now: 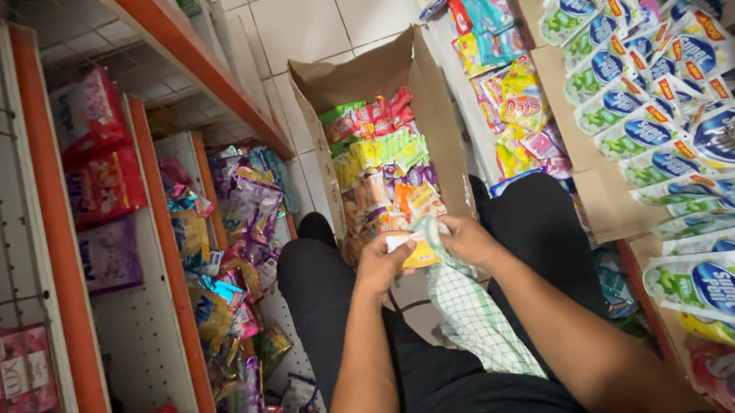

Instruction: The person sits on the floor of a store aisle and wipes small yellow soap packets with a green and white checkered cloth. They then use a handheld barcode scanner to scan the packets and place them on a shelf.

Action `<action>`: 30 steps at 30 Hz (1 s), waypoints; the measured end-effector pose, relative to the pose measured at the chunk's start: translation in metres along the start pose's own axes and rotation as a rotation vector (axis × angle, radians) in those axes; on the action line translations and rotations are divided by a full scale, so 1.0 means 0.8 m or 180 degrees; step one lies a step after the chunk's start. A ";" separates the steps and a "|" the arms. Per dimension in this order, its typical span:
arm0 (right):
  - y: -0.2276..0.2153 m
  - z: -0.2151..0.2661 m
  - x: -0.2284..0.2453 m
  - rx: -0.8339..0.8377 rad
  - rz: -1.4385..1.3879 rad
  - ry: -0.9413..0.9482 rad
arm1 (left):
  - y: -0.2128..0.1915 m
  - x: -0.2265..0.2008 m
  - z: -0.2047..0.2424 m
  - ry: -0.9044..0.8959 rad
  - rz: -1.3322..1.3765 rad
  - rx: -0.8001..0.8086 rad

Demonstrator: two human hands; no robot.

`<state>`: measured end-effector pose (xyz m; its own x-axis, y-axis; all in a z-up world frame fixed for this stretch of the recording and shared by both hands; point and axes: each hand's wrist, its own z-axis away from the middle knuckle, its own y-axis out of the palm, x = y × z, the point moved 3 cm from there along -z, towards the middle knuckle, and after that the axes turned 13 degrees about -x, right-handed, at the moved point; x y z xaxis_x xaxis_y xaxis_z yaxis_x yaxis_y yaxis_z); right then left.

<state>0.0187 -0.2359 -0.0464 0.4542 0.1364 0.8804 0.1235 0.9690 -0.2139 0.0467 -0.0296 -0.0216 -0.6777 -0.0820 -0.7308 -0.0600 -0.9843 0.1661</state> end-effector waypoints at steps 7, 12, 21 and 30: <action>0.000 0.013 0.022 -0.0194 0.0461 0.0069 | 0.000 0.003 0.001 0.0046 -0.0107 0.0021; -0.005 0.007 0.015 -0.0523 0.0643 -0.0138 | 0.004 0.007 -0.003 -0.0008 0.0087 0.0161; -0.003 0.018 0.039 -0.0374 0.0944 -0.0499 | 0.003 0.012 -0.003 0.0207 -0.0056 -0.0275; 0.007 0.031 0.043 0.0130 0.0538 -0.0148 | 0.003 -0.003 0.009 0.0602 -0.0467 -0.0284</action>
<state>0.0132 -0.2203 -0.0070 0.4239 0.3067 0.8522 0.0123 0.9389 -0.3440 0.0428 -0.0306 -0.0142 -0.5167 0.0430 -0.8551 -0.0768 -0.9970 -0.0037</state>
